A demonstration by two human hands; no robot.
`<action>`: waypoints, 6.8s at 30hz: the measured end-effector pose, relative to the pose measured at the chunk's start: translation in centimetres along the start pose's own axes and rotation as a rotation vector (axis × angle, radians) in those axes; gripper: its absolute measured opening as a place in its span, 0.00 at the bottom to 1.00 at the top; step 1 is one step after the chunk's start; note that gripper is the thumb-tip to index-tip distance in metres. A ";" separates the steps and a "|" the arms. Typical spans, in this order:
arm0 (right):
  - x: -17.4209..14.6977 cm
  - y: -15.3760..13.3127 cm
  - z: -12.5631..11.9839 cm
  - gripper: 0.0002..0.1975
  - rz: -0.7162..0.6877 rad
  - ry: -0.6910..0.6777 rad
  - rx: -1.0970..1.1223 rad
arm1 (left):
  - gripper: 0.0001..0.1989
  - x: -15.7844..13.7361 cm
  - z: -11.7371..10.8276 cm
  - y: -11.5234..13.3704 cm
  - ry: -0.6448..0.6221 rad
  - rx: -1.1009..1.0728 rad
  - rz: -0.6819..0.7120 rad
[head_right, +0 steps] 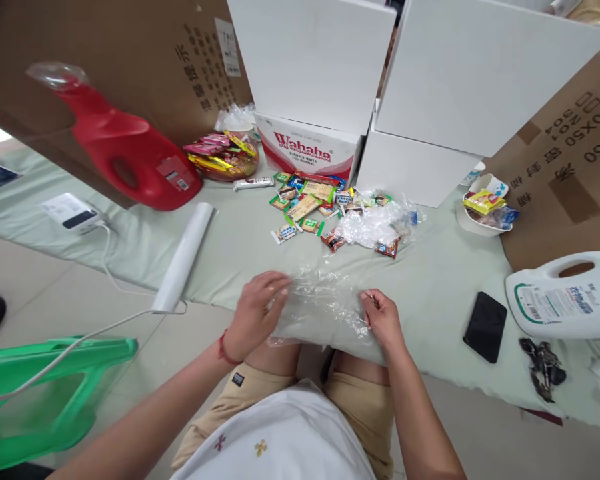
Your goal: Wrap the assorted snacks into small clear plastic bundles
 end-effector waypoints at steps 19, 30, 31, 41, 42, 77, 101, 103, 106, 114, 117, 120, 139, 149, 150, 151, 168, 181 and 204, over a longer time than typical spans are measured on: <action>-5.2 1.6 -7.2 0.26 0.121 0.264 -0.098 | 0.25 1.3 4.1 -3.7 -0.063 0.385 0.056; -7.8 -3.2 -6.3 0.36 0.175 0.246 0.317 | 0.17 -9.7 7.6 2.9 -0.251 0.170 0.688; -8.4 -3.7 -6.7 0.36 0.170 0.226 0.319 | 0.16 -9.3 6.7 3.2 -0.271 0.080 0.646; -8.9 -7.6 -8.3 0.12 0.154 -0.101 0.408 | 0.15 -1.2 -3.3 -0.3 -0.220 -0.850 -0.497; -7.4 -7.8 -7.3 0.12 0.155 -0.127 0.433 | 0.15 0.0 -3.0 -1.5 -0.183 -0.821 -0.531; -8.3 -1.2 -1.6 0.23 -0.553 -0.369 -0.980 | 0.27 2.1 1.4 -9.1 -0.265 0.479 0.125; 13.9 -18.3 23.0 0.24 -0.835 -0.574 -1.463 | 0.28 1.6 1.1 -8.3 -0.299 0.472 0.157; 13.9 -17.3 25.3 0.24 -0.835 -0.700 -1.491 | 0.28 1.6 1.1 -8.3 -0.300 0.478 0.157; 14.3 -16.4 27.0 0.29 -0.807 -0.796 -1.599 | 0.28 1.7 1.1 -8.3 -0.296 0.482 0.165; 11.2 -18.8 22.1 0.23 -0.823 -0.543 -1.517 | 0.28 1.7 1.0 -8.1 -0.282 0.466 0.165; 7.5 -18.8 18.2 0.27 -0.798 -0.521 -1.452 | 0.28 1.6 1.0 -8.1 -0.277 0.451 0.168; 3.8 -16.2 16.0 0.27 -0.744 -0.633 -1.455 | 0.28 1.6 0.9 -8.1 -0.273 0.432 0.158; 20.3 -19.6 29.8 0.27 -0.530 -0.181 -1.404 | 0.28 1.7 0.8 -8.4 -0.300 0.426 0.121; 6.3 -16.0 16.1 0.22 -0.828 -0.664 -1.056 | 0.28 1.8 0.8 -8.6 -0.295 0.416 0.135; 5.0 -15.0 15.2 0.22 -0.815 -0.689 -1.032 | 0.28 1.8 0.9 -8.7 -0.298 0.414 0.138; 4.0 -13.9 14.5 0.22 -0.798 -0.699 -1.023 | 0.28 1.8 0.9 -8.8 -0.300 0.411 0.141; 12.2 -12.5 16.9 0.24 -0.744 -0.564 -1.499 | 0.13 11.5 2.4 -8.9 -0.375 0.404 0.015; 1.1 -10.6 11.7 0.15 -1.161 -0.517 -1.358 | 0.09 2.8 1.3 -1.7 -0.338 0.456 0.725; -6.7 -5.8 8.5 0.29 -1.082 -0.477 -1.013 | 0.22 0.2 5.2 -1.6 -0.498 0.341 0.455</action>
Point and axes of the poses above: each hand's wrist, its own x-axis towards the middle knuckle, its own z-axis out of the palm, y = z × x, the point moved 8 cm from there along x, towards the middle knuckle, and after that the axes turned 4 degrees about -x, right-handed, at the moved point
